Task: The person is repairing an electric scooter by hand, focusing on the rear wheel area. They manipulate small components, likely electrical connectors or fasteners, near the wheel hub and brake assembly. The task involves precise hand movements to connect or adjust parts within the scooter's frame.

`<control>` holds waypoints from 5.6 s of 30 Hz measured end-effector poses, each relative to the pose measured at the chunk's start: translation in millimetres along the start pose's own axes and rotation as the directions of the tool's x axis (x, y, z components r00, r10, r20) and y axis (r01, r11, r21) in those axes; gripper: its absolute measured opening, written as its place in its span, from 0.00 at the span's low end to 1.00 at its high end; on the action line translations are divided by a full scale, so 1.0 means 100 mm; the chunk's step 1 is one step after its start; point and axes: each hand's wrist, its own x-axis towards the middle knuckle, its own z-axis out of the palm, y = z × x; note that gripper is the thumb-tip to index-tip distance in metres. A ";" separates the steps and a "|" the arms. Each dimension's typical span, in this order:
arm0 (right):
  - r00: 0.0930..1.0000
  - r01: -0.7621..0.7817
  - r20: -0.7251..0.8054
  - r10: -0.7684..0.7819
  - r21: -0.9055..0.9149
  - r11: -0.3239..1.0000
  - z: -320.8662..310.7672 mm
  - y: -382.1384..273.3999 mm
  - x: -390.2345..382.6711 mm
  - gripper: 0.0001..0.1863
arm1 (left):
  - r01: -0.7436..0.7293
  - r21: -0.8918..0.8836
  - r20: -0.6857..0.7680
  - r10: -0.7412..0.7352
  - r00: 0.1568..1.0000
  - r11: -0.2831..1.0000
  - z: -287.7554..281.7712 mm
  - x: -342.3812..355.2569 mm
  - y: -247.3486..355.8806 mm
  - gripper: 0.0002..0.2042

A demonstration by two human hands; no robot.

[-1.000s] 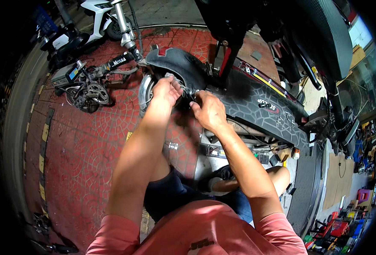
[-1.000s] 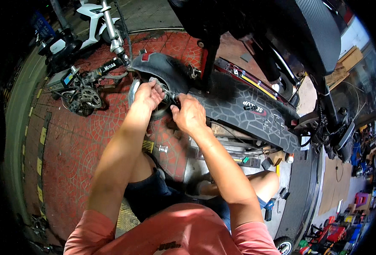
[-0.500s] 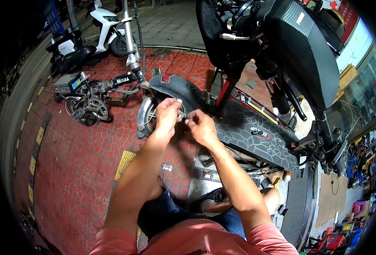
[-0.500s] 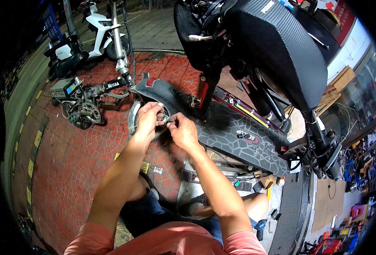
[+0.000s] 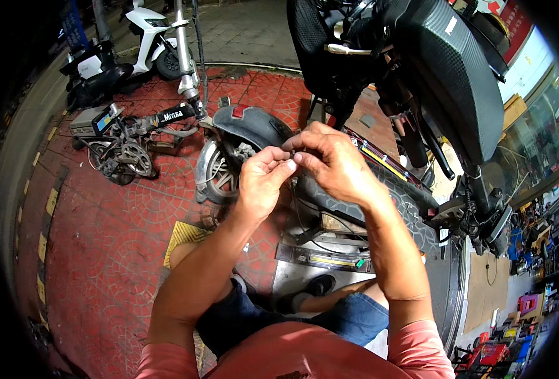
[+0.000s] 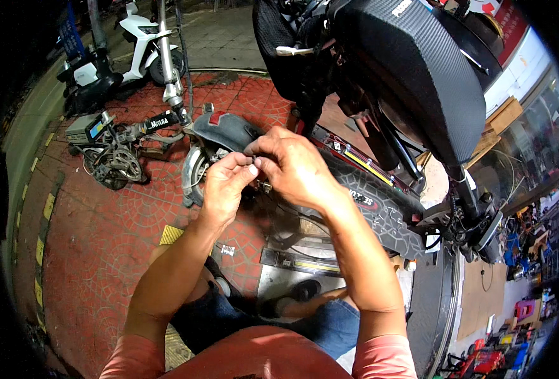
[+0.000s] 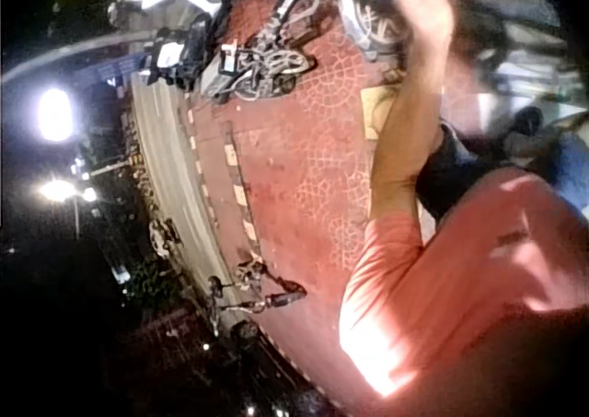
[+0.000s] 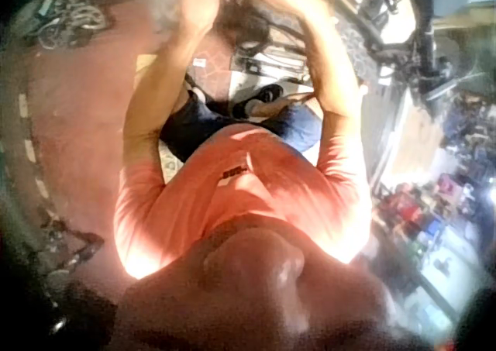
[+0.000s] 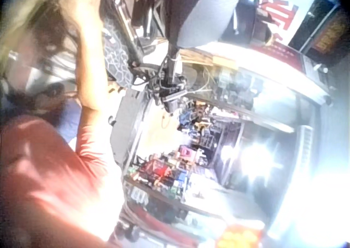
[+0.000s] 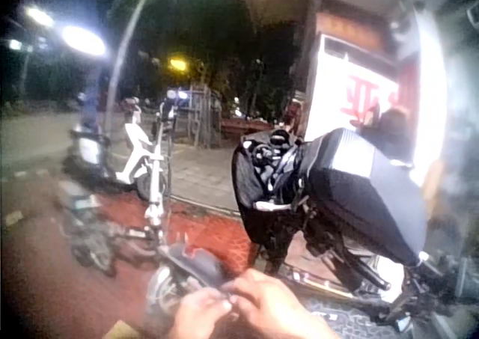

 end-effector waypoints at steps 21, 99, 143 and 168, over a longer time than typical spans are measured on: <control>0.978 -0.202 -0.045 0.204 0.042 0.979 -0.48 0.00 -0.74 0.07 | 0.213 0.160 0.101 -0.231 0.968 0.964 0.58 -0.13 0.00 0.06; 0.931 -0.359 -0.100 0.350 -0.096 0.928 -0.27 -0.07 -0.51 0.24 | -0.392 0.573 0.158 0.372 0.914 0.719 0.51 -0.11 -0.03 0.03; 0.991 -0.114 -0.061 0.118 0.066 0.991 -0.38 0.13 -0.73 0.06 | -0.052 0.374 0.111 0.011 0.994 0.926 0.53 -0.16 -0.06 0.04; 0.972 -0.210 -0.095 0.215 0.056 0.976 -0.17 0.18 -0.80 0.15 | -0.076 0.302 0.138 0.035 0.990 0.950 0.52 -0.19 -0.10 0.01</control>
